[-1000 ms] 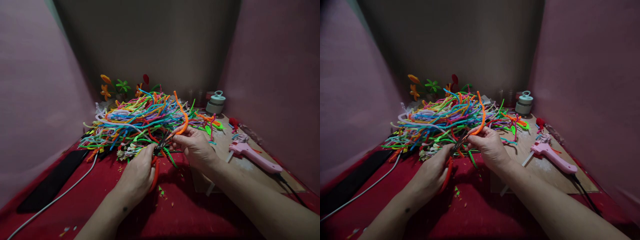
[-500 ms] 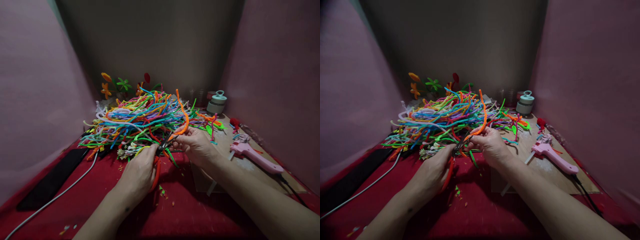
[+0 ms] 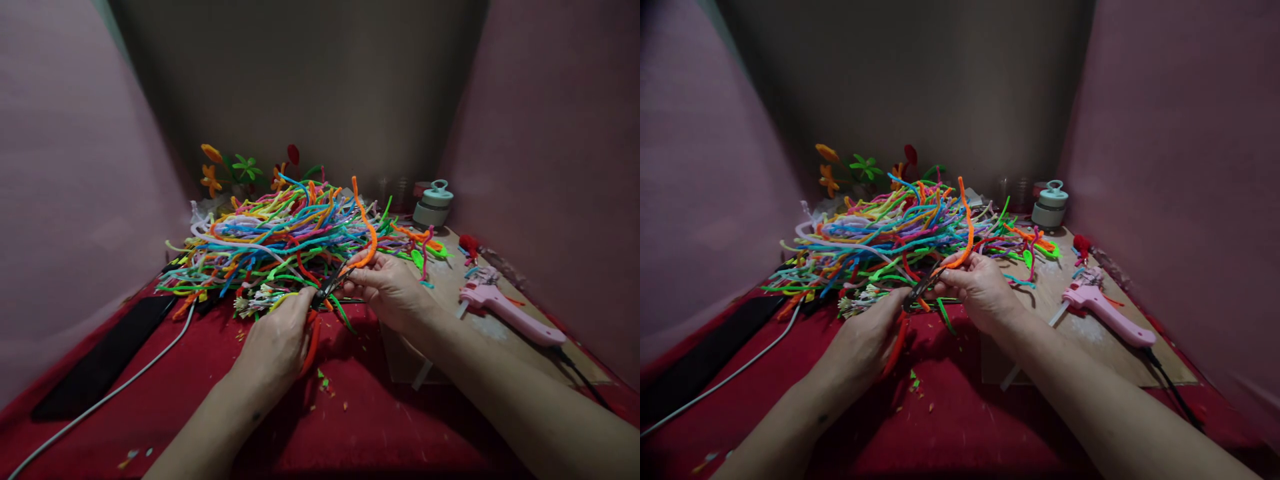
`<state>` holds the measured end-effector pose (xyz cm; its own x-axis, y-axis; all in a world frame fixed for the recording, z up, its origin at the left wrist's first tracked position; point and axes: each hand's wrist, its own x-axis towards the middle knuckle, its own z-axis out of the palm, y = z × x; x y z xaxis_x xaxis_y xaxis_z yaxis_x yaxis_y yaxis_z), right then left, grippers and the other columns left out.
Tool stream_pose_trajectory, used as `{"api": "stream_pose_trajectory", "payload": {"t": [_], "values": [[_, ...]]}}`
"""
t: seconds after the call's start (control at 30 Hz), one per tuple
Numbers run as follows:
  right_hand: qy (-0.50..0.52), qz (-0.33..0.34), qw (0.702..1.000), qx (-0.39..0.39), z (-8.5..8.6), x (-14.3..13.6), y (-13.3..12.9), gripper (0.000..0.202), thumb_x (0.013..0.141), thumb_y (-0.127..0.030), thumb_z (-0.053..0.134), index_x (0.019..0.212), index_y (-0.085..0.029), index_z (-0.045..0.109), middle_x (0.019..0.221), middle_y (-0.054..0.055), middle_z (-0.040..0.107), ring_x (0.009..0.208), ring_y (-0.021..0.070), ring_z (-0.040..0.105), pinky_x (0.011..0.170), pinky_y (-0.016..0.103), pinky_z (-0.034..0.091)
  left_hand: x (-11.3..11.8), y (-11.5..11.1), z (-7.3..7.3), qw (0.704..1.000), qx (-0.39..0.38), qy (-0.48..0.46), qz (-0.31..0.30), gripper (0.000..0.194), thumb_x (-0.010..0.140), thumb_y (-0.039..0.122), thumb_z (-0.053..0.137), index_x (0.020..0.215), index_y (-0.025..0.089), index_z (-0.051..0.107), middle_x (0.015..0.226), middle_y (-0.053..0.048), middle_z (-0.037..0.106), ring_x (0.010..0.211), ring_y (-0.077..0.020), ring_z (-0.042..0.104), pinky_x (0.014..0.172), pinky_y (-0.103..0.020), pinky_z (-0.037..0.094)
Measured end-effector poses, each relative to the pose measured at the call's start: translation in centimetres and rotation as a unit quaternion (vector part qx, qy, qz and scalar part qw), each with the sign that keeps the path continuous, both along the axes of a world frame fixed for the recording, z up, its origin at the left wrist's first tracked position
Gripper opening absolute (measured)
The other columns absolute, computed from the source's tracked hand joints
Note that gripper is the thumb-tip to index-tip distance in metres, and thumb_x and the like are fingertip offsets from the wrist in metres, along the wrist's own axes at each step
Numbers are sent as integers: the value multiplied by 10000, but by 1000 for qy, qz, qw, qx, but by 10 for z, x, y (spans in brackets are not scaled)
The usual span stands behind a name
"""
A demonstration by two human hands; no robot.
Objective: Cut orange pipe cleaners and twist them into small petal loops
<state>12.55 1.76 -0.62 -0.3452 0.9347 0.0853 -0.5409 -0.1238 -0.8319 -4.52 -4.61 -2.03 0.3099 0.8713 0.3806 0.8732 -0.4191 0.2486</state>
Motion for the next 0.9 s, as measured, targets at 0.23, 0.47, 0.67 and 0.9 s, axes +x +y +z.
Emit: {"api": "stream_pose_trajectory", "payload": {"t": [0.23,0.47,0.67,0.9], "values": [[19,3,1000,-18,0,0,-1,178,557,-105,689,711,-124,602,670,1,611,555,101,578,596,266,513,2,-1,1,999,-15,-49,11,370,787,127,390,1138,191,485,1002,-99,609,919,-208,588,766,-317,474],[16,19,999,28,2,-4,-9,101,640,-146,692,718,-148,628,661,3,640,590,114,614,621,261,506,7,-1,16,889,-182,-417,48,365,747,291,560,1097,208,498,715,-6,600,592,-147,583,498,-223,446],[2,57,991,124,-4,-11,-23,65,692,-143,672,744,-166,641,629,-13,633,572,97,590,591,232,469,5,2,23,703,-300,-644,7,442,704,337,630,1070,156,461,549,9,577,380,-111,498,374,-217,409],[-49,225,972,46,2,-5,-28,99,662,-156,683,750,-115,663,688,52,678,604,132,634,612,250,501,8,-4,34,737,-181,-651,15,421,646,203,666,1024,170,484,640,30,559,470,-111,546,446,-228,456]]}}
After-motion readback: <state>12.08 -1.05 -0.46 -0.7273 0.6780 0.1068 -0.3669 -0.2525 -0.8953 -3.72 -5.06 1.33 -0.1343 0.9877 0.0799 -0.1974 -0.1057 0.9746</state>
